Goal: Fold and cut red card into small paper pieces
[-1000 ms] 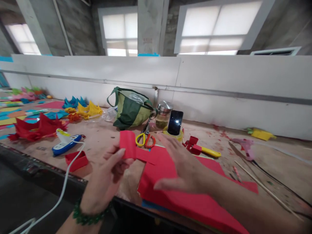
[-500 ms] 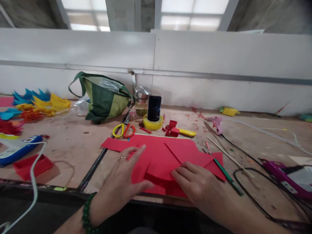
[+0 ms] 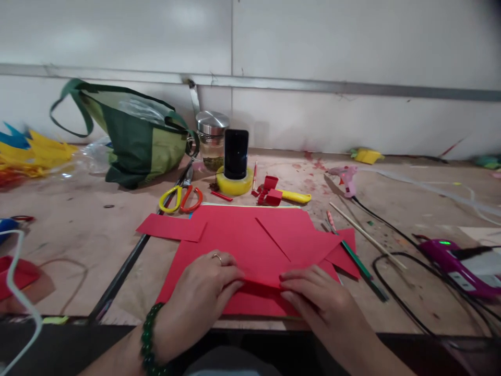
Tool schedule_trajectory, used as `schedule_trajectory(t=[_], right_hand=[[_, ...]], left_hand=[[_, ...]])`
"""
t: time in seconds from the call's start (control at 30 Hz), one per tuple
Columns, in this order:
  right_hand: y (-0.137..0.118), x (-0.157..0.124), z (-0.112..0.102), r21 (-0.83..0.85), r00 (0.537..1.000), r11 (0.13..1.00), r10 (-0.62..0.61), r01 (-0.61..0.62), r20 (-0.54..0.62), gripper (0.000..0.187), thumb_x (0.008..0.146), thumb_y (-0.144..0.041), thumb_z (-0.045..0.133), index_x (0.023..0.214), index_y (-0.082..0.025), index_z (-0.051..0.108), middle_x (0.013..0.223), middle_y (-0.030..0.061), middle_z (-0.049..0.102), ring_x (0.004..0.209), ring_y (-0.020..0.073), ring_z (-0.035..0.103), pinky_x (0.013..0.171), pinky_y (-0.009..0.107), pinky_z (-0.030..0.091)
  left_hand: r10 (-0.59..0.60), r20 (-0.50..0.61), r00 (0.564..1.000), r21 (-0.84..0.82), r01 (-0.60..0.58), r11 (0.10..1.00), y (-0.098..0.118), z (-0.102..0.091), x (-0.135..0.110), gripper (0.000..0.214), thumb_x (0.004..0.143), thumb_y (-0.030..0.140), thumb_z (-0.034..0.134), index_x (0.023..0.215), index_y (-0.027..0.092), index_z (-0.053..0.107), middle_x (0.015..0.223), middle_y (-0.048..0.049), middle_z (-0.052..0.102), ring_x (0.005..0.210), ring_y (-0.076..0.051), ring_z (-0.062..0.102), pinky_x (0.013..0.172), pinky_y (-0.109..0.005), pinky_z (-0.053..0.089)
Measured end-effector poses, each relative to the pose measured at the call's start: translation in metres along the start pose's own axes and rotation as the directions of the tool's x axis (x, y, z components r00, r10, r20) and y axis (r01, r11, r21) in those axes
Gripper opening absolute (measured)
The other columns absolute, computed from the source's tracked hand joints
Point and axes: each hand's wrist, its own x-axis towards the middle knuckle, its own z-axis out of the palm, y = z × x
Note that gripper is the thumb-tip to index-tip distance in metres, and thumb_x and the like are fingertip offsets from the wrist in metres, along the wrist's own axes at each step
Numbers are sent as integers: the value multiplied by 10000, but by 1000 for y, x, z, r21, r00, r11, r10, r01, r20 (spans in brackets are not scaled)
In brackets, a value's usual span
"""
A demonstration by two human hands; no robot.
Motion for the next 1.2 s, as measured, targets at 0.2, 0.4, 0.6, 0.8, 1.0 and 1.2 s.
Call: schedule_trajectory(t=[0.2,0.4,0.6,0.8,1.0,1.2], right_hand=[[13,0,-7,7,976,976,216,-216,22,166,912,-289,497,847,-232,639,809,25,682,746,161,642,658,269,527],[23,3,-2,-97,945,940,327,-328,-24,250,907,-402,490,766,-217,579,746,24,592,624,148,599,528,244,482],[29,-1,6,-139,958,949,273,-283,-92,217,899,-366,518,750,-215,563,809,34,565,668,149,601,566,254,491],[31,-4,5,-107,957,952,276,-285,-92,178,889,-333,538,758,-218,574,822,32,569,709,150,612,611,246,506],[31,-2,2,-140,958,948,277,-286,-77,174,881,-326,548,751,-215,579,843,34,574,742,139,623,625,221,516],[31,-2,0,-206,965,944,247,-259,-82,238,897,-379,514,735,-221,587,825,36,595,706,140,638,614,226,515]], left_hand=[[-131,10,991,-38,131,991,0,0,7,251,917,278,450,809,208,665,870,-46,621,804,-181,576,735,-297,431],[-249,8,969,108,246,963,-2,1,18,277,908,334,447,791,185,650,944,-66,589,742,-189,592,672,-321,425],[-276,15,961,131,272,953,-8,6,20,266,882,358,482,728,190,619,972,-69,591,689,-175,605,605,-298,425],[-244,3,970,109,242,964,-15,9,18,314,892,372,449,671,193,581,994,-58,593,623,-138,597,573,-272,434],[-262,67,963,138,251,958,-16,8,20,339,920,335,385,694,193,595,1015,-56,587,616,-127,599,570,-257,454],[-283,56,957,83,278,957,-15,8,19,304,896,336,456,663,189,586,984,-48,590,636,-132,605,578,-260,467]])
